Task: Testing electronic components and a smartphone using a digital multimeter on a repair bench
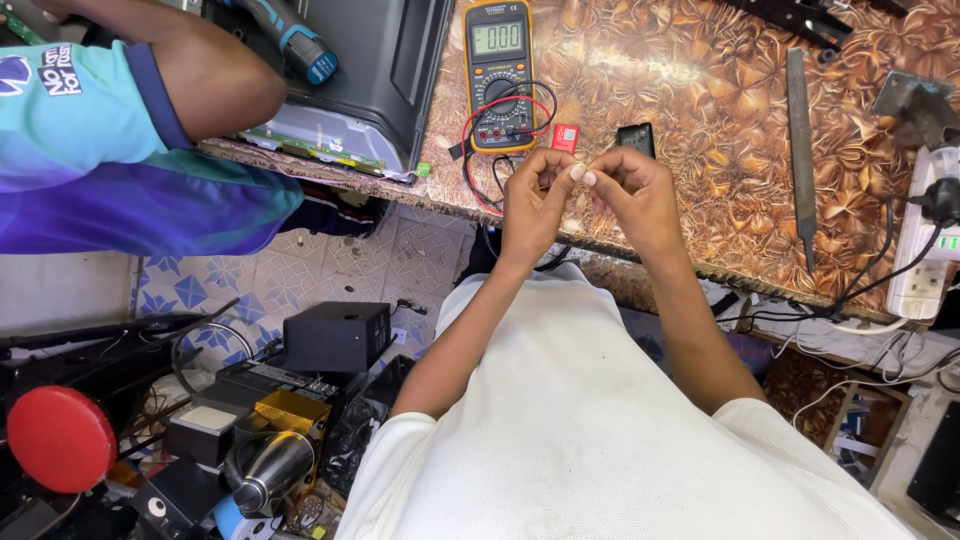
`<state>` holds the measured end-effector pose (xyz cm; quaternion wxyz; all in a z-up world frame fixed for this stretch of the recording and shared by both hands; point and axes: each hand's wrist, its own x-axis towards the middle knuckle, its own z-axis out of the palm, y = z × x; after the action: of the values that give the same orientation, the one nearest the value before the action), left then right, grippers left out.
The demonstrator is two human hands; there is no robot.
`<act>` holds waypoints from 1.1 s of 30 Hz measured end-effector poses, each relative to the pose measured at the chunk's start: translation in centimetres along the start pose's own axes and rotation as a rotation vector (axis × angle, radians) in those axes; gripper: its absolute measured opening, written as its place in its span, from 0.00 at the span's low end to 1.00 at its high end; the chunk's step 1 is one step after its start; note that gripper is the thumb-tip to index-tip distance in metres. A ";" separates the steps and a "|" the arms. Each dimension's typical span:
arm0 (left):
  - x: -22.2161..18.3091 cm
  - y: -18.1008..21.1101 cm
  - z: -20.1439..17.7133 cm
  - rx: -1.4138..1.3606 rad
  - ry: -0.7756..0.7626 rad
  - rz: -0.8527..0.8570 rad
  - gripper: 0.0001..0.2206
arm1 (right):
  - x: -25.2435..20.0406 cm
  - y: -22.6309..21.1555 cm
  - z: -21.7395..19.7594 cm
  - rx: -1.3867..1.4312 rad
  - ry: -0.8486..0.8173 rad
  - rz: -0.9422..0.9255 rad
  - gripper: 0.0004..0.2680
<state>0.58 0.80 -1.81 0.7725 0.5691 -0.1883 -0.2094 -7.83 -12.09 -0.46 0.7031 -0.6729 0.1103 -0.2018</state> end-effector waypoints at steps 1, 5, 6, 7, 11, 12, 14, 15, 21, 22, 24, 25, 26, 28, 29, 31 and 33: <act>0.0 0.8 -0.1 0.064 0.009 0.029 0.04 | -0.1 0.2 0.3 0.025 0.014 0.020 0.03; -0.2 1.4 0.3 0.121 0.054 0.097 0.03 | -0.2 1.4 1.1 0.090 0.068 0.031 0.04; -0.1 1.4 0.2 0.121 0.057 0.101 0.03 | -0.1 1.0 1.1 0.089 0.064 0.028 0.04; -0.1 1.2 0.2 0.089 0.049 0.081 0.03 | 0.0 0.6 1.0 0.057 0.054 0.015 0.04; 0.0 -0.1 -0.4 0.010 -0.004 0.022 0.04 | 0.2 0.1 0.2 -0.037 0.009 0.006 0.03; 0.0 -0.1 -0.5 0.010 -0.007 0.020 0.04 | 0.2 -0.1 0.1 -0.036 0.012 0.007 0.03; 0.1 -0.1 -0.5 -0.003 -0.018 0.005 0.03 | 0.5 -0.7 0.0 -0.123 -0.048 -0.003 0.02; 0.1 0.5 -0.6 -0.002 -0.022 0.006 0.03 | 0.5 -1.0 0.2 -0.123 -0.045 -0.005 0.02; -0.3 2.1 -0.1 0.061 0.026 0.036 0.03 | 0.2 -0.8 0.7 -0.077 -0.052 0.005 0.01; -0.5 1.7 0.1 0.036 0.031 0.022 0.03 | 0.1 -1.3 0.7 -0.111 -0.056 -0.008 0.00; -0.5 0.6 0.3 0.010 0.037 -0.005 0.04 | 0.1 -1.6 0.4 -0.144 -0.057 -0.008 0.00; -0.3 -0.1 0.4 -0.011 0.028 -0.025 0.04 | 0.1 -1.5 0.2 -0.144 -0.056 -0.009 0.00; 0.1 -0.7 0.4 -0.031 0.014 -0.039 0.04 | 0.3 -1.3 -0.1 -0.144 -0.051 -0.018 0.01; -0.1 -0.2 0.7 -0.011 0.006 -0.042 0.04 | 0.1 -0.8 -0.4 -0.134 -0.031 -0.014 0.01; -0.1 0.1 0.9 0.008 0.005 -0.037 0.04 | 0.1 -0.6 -0.5 -0.125 -0.019 -0.015 0.01; 0.0 0.2 0.9 0.036 -0.001 -0.019 0.04 | 0.3 -0.7 -0.6 -0.121 -0.026 -0.008 0.01; 0.1 0.4 1.0 0.064 -0.010 0.003 0.04 | 0.9 -1.0 -0.5 -0.118 -0.032 -0.005 0.01</act>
<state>0.22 0.06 -1.10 0.7534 0.5921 -0.1993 -0.2050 -7.40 -12.97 0.55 0.6634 -0.7166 0.1090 -0.1859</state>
